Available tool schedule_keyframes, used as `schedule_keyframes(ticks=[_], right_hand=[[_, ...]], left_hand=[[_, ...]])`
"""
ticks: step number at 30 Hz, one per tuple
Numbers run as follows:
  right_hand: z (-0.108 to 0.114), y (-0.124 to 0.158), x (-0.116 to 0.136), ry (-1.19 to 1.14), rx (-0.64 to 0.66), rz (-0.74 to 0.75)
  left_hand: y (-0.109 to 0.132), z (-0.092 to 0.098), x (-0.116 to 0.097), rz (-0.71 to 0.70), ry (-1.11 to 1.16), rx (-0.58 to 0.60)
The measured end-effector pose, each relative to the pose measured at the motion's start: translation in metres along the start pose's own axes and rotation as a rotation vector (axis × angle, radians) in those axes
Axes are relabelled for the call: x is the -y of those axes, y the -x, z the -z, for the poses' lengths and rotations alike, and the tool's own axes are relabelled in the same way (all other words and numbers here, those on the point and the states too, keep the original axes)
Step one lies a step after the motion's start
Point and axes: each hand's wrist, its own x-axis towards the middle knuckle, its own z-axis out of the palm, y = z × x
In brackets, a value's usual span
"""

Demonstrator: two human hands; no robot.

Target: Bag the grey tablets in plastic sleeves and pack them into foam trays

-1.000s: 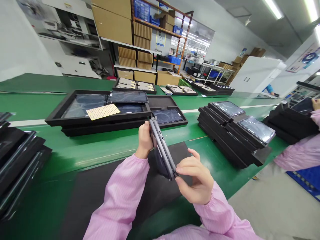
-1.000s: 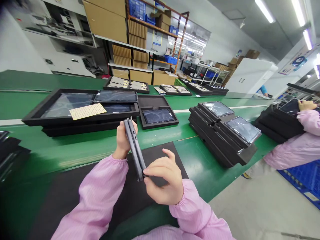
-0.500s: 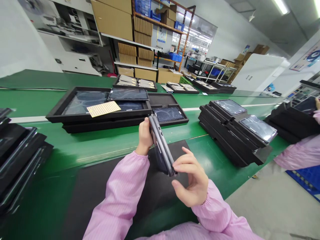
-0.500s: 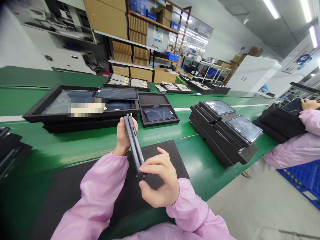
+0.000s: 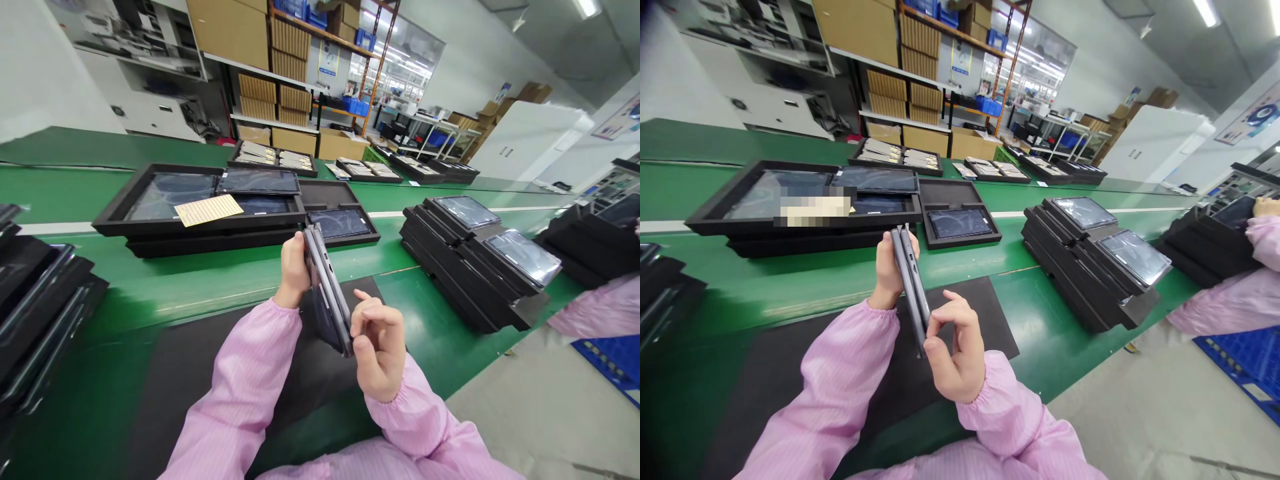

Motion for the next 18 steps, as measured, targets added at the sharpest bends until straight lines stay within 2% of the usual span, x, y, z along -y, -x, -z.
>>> schedule_keyframes(ticks=[5,11,15,18], right_hand=[[0.002,-0.001,0.004,-0.061,-0.081,-0.101],[0.020,-0.007,-0.002,0.116,-0.163,-0.049],[0.027,-0.006,-0.006,0.142,-0.171,0.012],[0.022,-0.001,-0.002,0.120,-0.112,-0.022]], left_hand=[[-0.002,0.001,0.000,0.017,-0.022,-0.027],[-0.006,0.003,0.000,0.025,-0.005,-0.051],[-0.007,0.004,0.000,0.047,-0.011,-0.044],[-0.006,0.004,-0.001,0.030,-0.023,-0.041]])
